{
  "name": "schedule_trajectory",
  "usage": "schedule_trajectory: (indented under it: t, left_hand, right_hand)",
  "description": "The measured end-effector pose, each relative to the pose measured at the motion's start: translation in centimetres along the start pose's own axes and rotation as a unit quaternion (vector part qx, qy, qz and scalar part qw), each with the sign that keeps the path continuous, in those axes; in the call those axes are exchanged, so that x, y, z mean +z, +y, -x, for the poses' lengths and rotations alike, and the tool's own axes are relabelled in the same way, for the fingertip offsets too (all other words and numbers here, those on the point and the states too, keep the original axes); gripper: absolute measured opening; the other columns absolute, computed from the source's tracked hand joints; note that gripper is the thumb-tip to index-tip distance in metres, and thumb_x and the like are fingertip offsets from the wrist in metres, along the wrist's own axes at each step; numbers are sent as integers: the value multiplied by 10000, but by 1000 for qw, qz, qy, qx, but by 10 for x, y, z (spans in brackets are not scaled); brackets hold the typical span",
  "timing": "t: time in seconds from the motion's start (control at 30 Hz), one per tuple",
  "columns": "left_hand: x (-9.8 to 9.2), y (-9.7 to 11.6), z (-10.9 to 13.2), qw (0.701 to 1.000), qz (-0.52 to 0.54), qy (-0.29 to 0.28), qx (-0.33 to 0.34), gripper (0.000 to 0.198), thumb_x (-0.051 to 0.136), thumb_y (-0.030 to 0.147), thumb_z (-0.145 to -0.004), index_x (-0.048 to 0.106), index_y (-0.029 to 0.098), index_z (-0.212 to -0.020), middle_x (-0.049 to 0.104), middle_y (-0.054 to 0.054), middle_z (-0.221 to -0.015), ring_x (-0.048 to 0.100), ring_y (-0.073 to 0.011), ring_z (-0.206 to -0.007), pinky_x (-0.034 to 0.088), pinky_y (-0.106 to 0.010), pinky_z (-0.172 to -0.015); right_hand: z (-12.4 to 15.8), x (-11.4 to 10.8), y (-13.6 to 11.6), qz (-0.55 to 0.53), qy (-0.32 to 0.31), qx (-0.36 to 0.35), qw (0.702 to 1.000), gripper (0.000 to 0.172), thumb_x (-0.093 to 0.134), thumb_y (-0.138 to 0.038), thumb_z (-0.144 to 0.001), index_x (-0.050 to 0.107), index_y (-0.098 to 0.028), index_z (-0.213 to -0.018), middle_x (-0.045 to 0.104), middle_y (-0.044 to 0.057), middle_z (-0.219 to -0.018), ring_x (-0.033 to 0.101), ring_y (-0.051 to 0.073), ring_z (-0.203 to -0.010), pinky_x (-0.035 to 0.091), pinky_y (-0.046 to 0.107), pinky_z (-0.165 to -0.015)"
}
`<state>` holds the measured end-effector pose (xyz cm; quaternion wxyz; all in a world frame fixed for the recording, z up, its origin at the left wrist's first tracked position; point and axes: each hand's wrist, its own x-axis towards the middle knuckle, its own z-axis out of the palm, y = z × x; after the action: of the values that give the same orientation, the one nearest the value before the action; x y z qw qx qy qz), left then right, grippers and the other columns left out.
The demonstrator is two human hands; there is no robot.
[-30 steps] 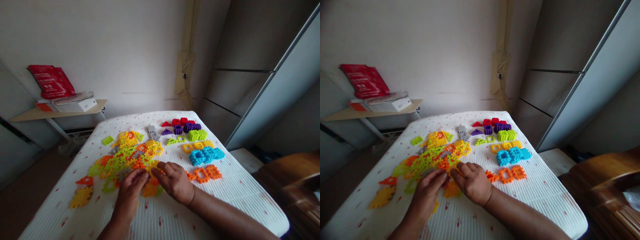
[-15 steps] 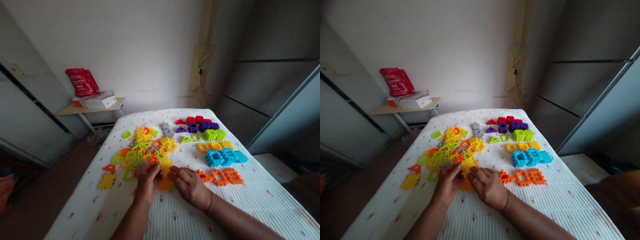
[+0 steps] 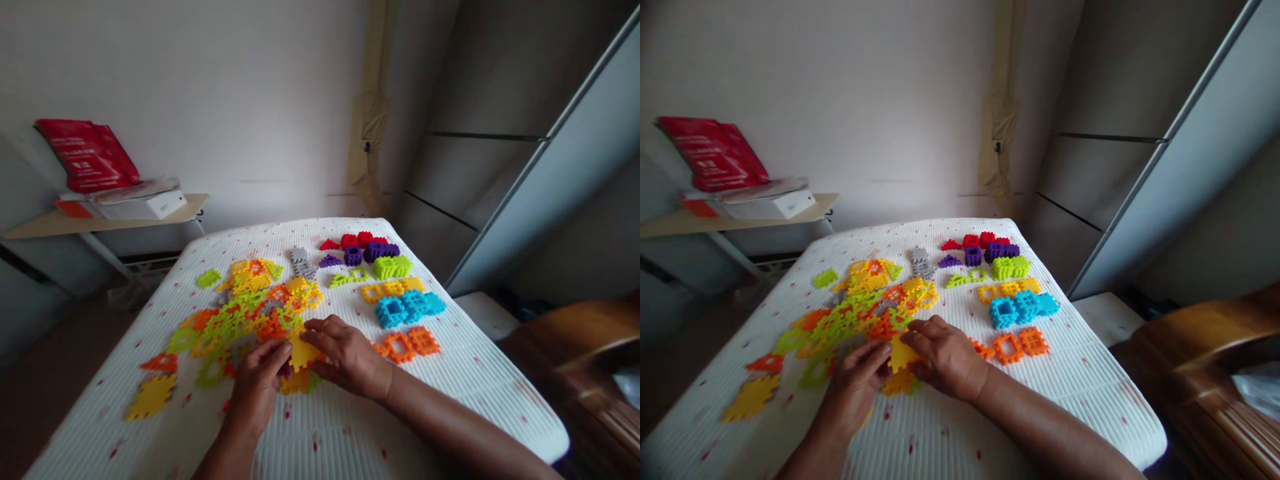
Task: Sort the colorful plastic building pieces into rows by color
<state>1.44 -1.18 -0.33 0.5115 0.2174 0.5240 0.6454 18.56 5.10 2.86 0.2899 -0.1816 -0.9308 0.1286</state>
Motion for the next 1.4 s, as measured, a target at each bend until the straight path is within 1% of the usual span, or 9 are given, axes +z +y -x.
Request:
schedule_trajectory:
  t: [0.13, 0.27, 0.33, 0.4, 0.5, 0.57, 0.67, 0.8, 1.4]
  left_hand:
    - [-3, -3, 1, 999, -37, -27, -19, 344, 794, 372, -581, 670, 139, -800, 617, 11, -636, 520, -93, -546, 427, -210, -521]
    - [-7, 0, 1, 998, -55, -26, 15, 405, 759, 413, -632, 669, 150, -926, 653, -15, -724, 557, -119, -627, 452, -218, -560]
    - [-9, 3, 0, 998, -44, -6, 34, 379, 760, 412, -628, 669, 153, -888, 659, -20, -738, 557, -123, -630, 457, -217, -547]
    - [-11, 5, -1, 999, -29, 8, 44, 350, 774, 398, -610, 667, 153, -835, 666, -24, -737, 558, -124, -628, 467, -216, -545]
    - [-11, 6, -2, 998, -14, 19, 49, 340, 789, 379, -590, 668, 163, -822, 683, -29, -752, 575, -132, -650, 489, -217, -561]
    - [-11, 6, -3, 999, -10, 27, 45, 349, 798, 372, -572, 669, 171, -827, 692, -26, -753, 583, -133, -649, 498, -215, -563]
    - [-11, 5, -3, 999, -10, 37, 33, 362, 810, 378, -543, 670, 168, -803, 691, -20, -713, 585, -129, -634, 510, -209, -572]
    - [-11, 5, -5, 999, 1, 45, 29, 372, 826, 365, -513, 668, 175, -792, 702, -18, -737, 605, -137, -666, 523, -204, -585]
    - [-10, 8, -4, 998, 2, 55, 28, 382, 836, 370, -492, 674, 171, -775, 700, -15, -708, 607, -130, -644, 519, -200, -576]
  right_hand:
    - [-1, -10, -1, 37, -27, -17, 999, 405, 557, -175, -814, 504, -125, -1213, 568, 137, -1212, 528, 213, -1043, 481, 338, -864]
    - [5, -54, 20, 53, 12, 8, 999, 429, 589, -184, -804, 498, -137, -1220, 586, 124, -1187, 537, 214, -1053, 474, 353, -881]
    - [14, -90, 43, 54, 56, 65, 995, 435, 623, -190, -781, 514, -153, -1200, 594, 116, -1171, 574, 195, -1000, 493, 328, -836]
    - [29, -127, 73, 72, 79, 142, 984, 445, 646, -172, -749, 532, -154, -1178, 631, 95, -1085, 617, 146, -810, 509, 284, -736]
    - [55, -167, 123, 128, 55, 229, 963, 454, 675, -165, -697, 569, -142, -1138, 666, 67, -979, 619, 135, -740, 495, 261, -694]
    - [72, -178, 152, 146, 14, 273, 951, 444, 654, -141, -685, 587, -127, -1124, 679, 65, -943, 624, 148, -759, 488, 263, -707]
    - [92, -174, 184, 139, -21, 319, 937, 463, 654, -132, -656, 610, -146, -1117, 693, 53, -930, 634, 158, -766, 491, 260, -711]
    - [102, -157, 205, 122, -31, 339, 932, 491, 696, -125, -608, 638, -184, -1091, 701, 53, -971, 649, 167, -763, 508, 257, -698]
    - [105, -141, 230, 85, -60, 375, 921, 492, 708, -98, -587, 649, -174, -1070, 697, 47, -995, 655, 169, -809, 514, 245, -712]
